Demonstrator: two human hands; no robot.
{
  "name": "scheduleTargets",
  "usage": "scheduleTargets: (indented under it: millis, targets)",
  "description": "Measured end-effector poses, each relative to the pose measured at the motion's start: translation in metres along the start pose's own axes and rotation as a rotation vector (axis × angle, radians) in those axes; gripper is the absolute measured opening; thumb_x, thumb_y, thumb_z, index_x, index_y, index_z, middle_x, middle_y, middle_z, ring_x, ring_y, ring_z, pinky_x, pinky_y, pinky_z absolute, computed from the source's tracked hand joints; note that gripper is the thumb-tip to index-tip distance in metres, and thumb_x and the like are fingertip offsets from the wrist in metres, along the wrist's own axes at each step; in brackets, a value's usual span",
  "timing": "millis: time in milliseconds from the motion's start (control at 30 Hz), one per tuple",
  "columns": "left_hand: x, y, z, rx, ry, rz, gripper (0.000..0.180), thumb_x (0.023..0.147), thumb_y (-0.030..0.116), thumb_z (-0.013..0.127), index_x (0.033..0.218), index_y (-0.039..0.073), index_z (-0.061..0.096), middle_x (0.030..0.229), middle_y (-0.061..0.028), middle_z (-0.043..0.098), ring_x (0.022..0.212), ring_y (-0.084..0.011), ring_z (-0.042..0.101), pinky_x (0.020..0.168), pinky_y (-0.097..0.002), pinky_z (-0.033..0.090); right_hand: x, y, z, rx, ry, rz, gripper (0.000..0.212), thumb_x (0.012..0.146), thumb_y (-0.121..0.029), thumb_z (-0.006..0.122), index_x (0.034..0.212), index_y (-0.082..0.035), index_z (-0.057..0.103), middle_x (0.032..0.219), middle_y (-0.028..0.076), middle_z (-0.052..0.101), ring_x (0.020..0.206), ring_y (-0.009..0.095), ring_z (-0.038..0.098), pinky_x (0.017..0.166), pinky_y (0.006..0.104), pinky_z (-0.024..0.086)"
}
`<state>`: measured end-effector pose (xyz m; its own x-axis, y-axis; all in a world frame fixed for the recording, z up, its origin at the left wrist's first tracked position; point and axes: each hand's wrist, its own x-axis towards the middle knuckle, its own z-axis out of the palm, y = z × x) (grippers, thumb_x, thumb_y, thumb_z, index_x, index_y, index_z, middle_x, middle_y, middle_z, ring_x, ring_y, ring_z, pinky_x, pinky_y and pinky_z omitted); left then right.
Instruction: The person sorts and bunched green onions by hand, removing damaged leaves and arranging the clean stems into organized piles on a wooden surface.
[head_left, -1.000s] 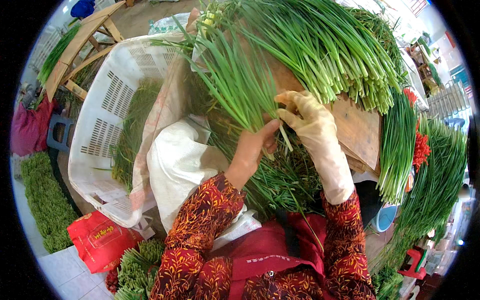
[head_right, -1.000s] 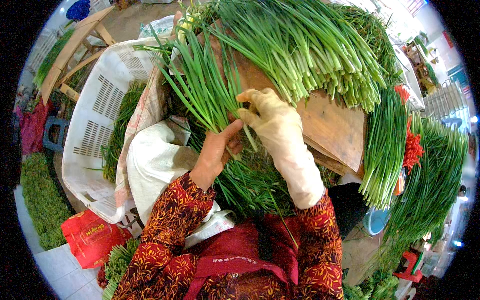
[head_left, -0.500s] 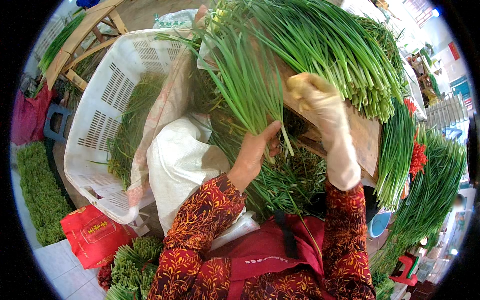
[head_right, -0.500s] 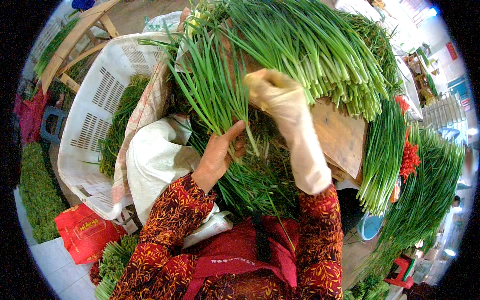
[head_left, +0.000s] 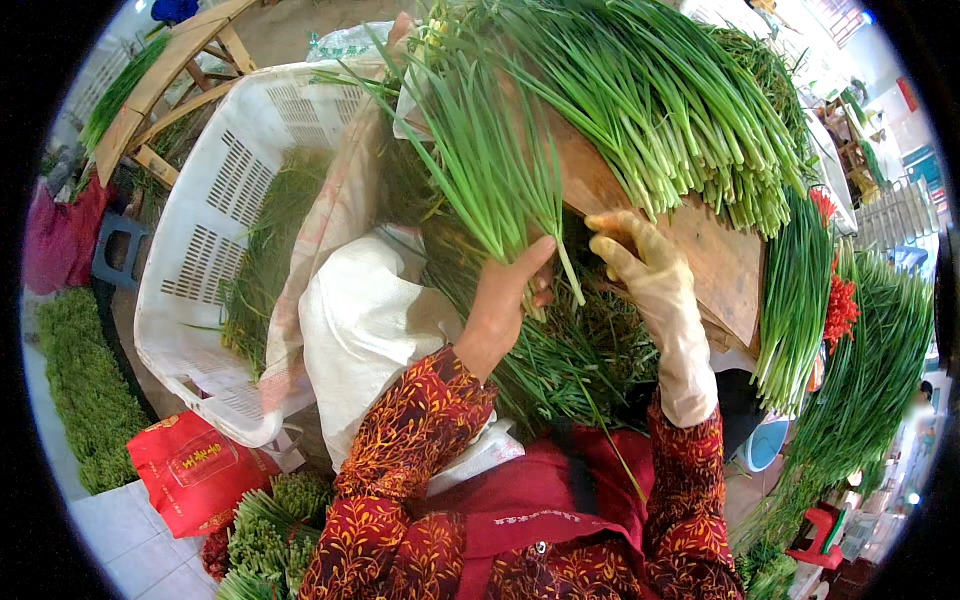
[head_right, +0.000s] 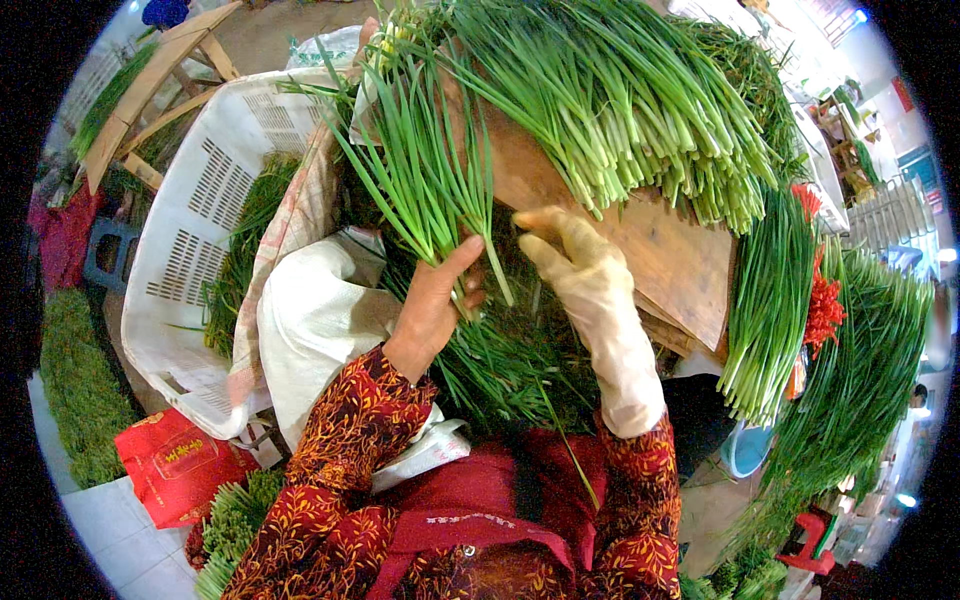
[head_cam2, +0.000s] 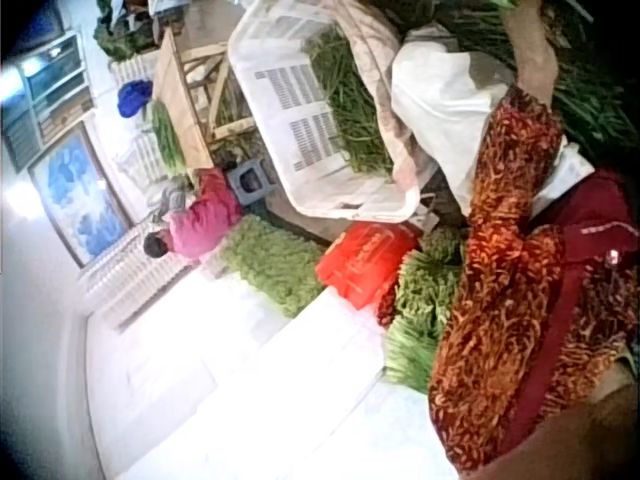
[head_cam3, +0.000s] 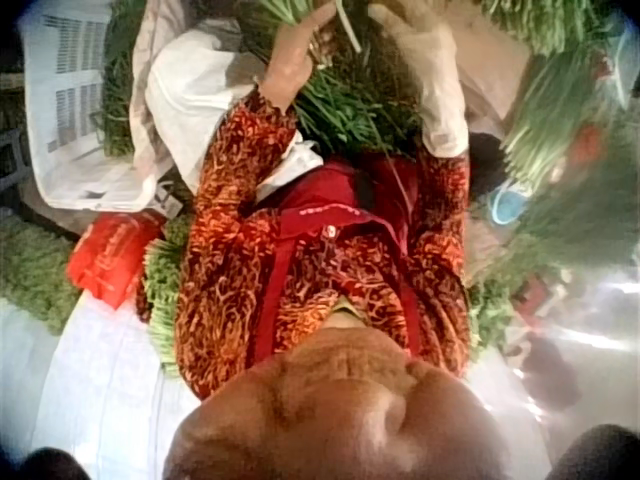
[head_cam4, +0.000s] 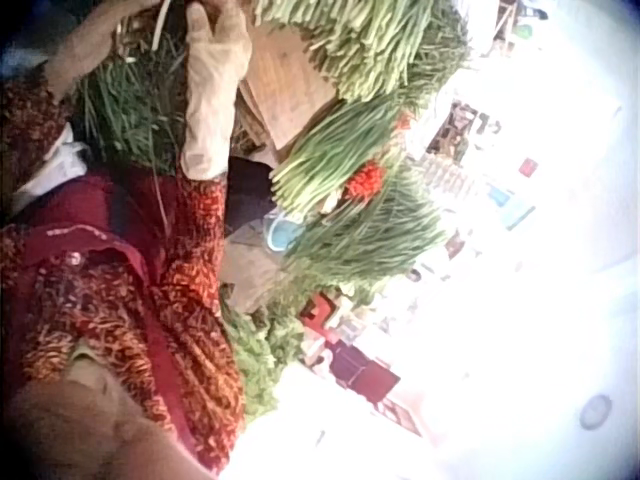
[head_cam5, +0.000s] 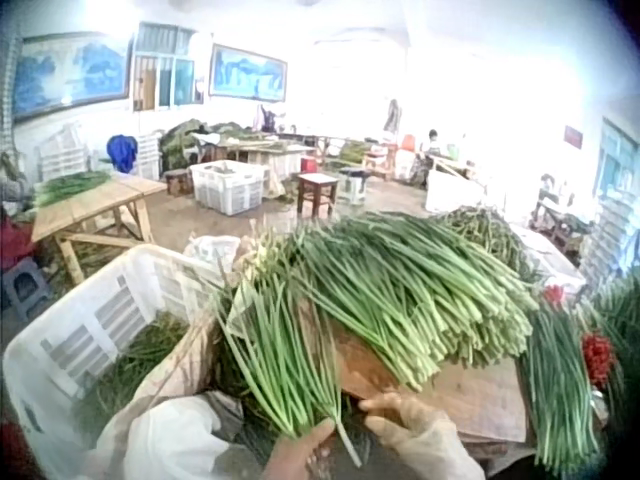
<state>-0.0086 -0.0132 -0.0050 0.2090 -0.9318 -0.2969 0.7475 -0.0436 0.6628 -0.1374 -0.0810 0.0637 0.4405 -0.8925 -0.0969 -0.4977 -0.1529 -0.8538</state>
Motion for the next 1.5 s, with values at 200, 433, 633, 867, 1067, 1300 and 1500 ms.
scheduleTargets:
  millis: [200,433,633,867,1067,1300,1500]
  targets:
    - [0.001,-0.001,0.007,0.053,0.067,-0.018,0.011,0.078,0.011,0.057,0.086,0.007,0.050,0.066,0.0024,0.046,0.053,-0.0059,0.041,0.039,-0.0202,0.030,0.031,-0.009,0.020,-0.427,0.006,-0.351,0.021,0.069,-0.017,0.063,0.089,-0.011,0.060,0.081,0.008,0.057,0.071,0.023,0.057,0.064,0.0324,0.045]
    - [0.000,0.001,-0.001,0.034,0.079,-0.047,0.011,0.079,0.013,0.056,0.086,0.008,0.050,0.067,0.0023,0.046,0.054,-0.0061,0.041,0.040,-0.0209,0.030,0.035,-0.014,0.031,-0.438,-0.019,-0.306,0.017,0.072,-0.024,0.060,0.081,-0.010,0.062,0.079,0.008,0.059,0.069,0.025,0.058,0.062,0.0344,0.045]
    - [0.003,0.000,0.003,-0.017,0.109,-0.100,0.012,0.078,0.015,0.058,0.086,0.009,0.051,0.069,0.0034,0.048,0.056,-0.0053,0.041,0.042,-0.0204,0.031,0.045,-0.034,0.007,0.356,-0.101,-0.011,0.026,0.075,-0.026,0.063,0.087,-0.003,0.059,0.069,0.002,0.058,0.057,0.008,0.049,0.053,0.0195,0.039]
    - [0.001,0.001,-0.003,-0.132,-0.076,-0.071,0.022,0.080,0.017,0.057,0.098,0.008,0.050,0.098,-0.0047,0.058,0.053,-0.0035,0.040,0.043,-0.0186,0.032,-0.035,-0.017,-0.046,0.175,-0.484,0.308,0.021,0.078,-0.023,0.057,0.080,-0.003,0.058,0.064,0.008,0.058,0.049,0.012,0.051,0.049,0.0215,0.040]
    - [-0.002,0.003,0.000,-0.201,-0.134,-0.037,0.024,0.081,0.017,0.056,0.101,0.005,0.050,0.100,-0.0081,0.057,0.051,-0.0029,0.041,0.044,-0.0172,0.035,-0.036,0.033,-0.031,-0.434,-0.188,0.288,0.029,0.081,-0.028,0.053,0.092,-0.001,0.059,0.070,0.008,0.059,0.059,0.013,0.054,0.055,0.0267,0.042]
    - [0.002,-0.003,-0.005,-0.043,-0.133,-0.016,0.026,0.082,0.022,0.055,0.101,0.005,0.048,0.100,-0.0051,0.057,0.050,-0.0027,0.038,0.042,-0.0182,0.033,-0.023,-0.005,0.005,-0.217,-0.137,0.107,0.026,0.073,-0.026,0.065,0.086,-0.005,0.060,0.076,0.004,0.060,0.065,0.012,0.054,0.061,0.0241,0.043]
    - [-0.004,0.010,0.005,0.037,0.006,0.187,0.022,0.087,0.024,0.045,0.101,0.007,0.047,0.101,-0.0027,0.051,0.048,-0.0025,0.036,0.042,-0.0177,0.031,-0.022,0.013,0.005,0.422,-0.108,0.281,0.023,0.081,-0.025,0.056,0.088,-0.003,0.059,0.067,0.001,0.055,0.052,0.005,0.044,0.047,0.0164,0.033]
